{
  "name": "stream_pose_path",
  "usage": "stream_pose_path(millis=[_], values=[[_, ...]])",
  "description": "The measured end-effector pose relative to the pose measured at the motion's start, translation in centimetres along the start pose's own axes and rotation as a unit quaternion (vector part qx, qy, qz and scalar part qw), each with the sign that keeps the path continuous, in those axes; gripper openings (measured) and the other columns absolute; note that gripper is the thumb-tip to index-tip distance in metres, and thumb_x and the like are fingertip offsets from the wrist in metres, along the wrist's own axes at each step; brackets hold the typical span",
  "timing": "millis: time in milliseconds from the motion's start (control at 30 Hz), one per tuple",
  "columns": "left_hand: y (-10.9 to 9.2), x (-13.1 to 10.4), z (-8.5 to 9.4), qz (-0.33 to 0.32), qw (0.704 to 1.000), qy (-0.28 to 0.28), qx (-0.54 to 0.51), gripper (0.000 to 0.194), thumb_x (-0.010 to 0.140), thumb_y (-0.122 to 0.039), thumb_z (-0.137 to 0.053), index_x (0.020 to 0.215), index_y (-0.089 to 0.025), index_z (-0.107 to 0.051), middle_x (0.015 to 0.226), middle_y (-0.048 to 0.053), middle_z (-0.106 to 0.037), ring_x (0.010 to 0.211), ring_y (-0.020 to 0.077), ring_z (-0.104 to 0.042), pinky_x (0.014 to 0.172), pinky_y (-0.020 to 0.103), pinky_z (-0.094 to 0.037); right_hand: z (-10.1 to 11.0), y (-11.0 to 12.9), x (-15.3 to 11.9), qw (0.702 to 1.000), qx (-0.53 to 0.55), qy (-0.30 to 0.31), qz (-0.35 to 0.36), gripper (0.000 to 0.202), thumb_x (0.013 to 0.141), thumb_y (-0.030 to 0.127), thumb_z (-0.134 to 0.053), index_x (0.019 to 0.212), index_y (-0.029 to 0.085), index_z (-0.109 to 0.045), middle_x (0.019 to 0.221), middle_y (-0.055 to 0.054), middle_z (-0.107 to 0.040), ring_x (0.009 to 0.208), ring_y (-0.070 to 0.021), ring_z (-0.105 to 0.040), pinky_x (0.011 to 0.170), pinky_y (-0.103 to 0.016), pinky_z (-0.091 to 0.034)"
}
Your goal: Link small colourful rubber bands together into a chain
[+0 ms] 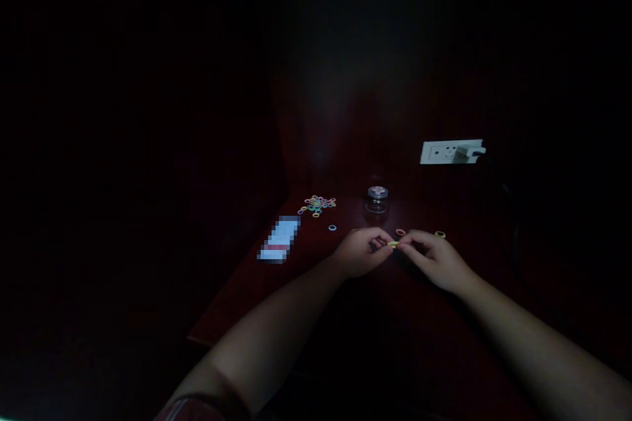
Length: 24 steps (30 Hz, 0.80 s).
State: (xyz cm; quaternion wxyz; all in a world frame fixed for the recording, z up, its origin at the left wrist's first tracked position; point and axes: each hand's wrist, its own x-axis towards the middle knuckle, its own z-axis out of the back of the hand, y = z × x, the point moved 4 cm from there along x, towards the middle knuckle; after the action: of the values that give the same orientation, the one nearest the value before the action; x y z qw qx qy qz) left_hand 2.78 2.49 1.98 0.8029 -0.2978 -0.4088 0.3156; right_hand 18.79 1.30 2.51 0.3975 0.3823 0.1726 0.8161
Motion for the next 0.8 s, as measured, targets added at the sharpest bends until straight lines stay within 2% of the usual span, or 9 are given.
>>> stream_pose_path(millis=[167,367,600,800], values=[[-0.2,0.0,0.1,-0.005,1.000,-0.002,0.003,0.022,0.081,-0.030,-0.057,0.090,-0.012,-0.065,0.081,0.005,-0.067,0.068,0.0099,-0.058,0.064,0.020,-0.046,0.0,0.1,0.0,1.000,0.002,0.009,0.001,0.022,0.088,0.034,-0.050,0.077,0.019,-0.062,0.076,-0.004,-0.066,0.074,-0.0188,-0.060,0.070,-0.030,-0.046],[0.5,0.1,0.0,0.010,1.000,-0.017,0.010,0.023,0.081,-0.032,-0.057,0.088,-0.012,-0.066,0.081,0.006,-0.070,0.069,0.0116,-0.061,0.066,0.021,-0.049,0.0,0.0,-0.1,1.000,0.018,-0.007,-0.002,0.020,0.087,0.035,-0.050,0.086,0.019,-0.062,0.079,-0.005,-0.065,0.075,-0.0188,-0.059,0.068,-0.029,-0.046],[0.2,0.1,-0.1,0.006,1.000,-0.010,0.022,0.022,0.081,-0.032,-0.057,0.087,-0.013,-0.067,0.078,0.006,-0.069,0.068,0.0113,-0.062,0.065,0.021,-0.049,-0.2,0.1,-0.1,1.000,0.013,0.002,-0.015,0.019,0.085,0.034,-0.052,0.081,0.018,-0.062,0.066,-0.001,-0.059,0.062,-0.0152,-0.054,0.070,-0.030,-0.046],[-1.0,0.0,0.0,-0.027,0.997,-0.006,0.075,0.020,0.080,-0.031,-0.058,0.085,-0.015,-0.068,0.079,0.004,-0.069,0.067,0.0110,-0.061,0.064,0.021,-0.047,-0.1,0.3,0.0,0.999,0.018,-0.021,-0.033,0.021,0.084,0.034,-0.051,0.074,0.017,-0.059,0.064,-0.001,-0.056,0.061,-0.0148,-0.051,0.060,-0.027,-0.043]])
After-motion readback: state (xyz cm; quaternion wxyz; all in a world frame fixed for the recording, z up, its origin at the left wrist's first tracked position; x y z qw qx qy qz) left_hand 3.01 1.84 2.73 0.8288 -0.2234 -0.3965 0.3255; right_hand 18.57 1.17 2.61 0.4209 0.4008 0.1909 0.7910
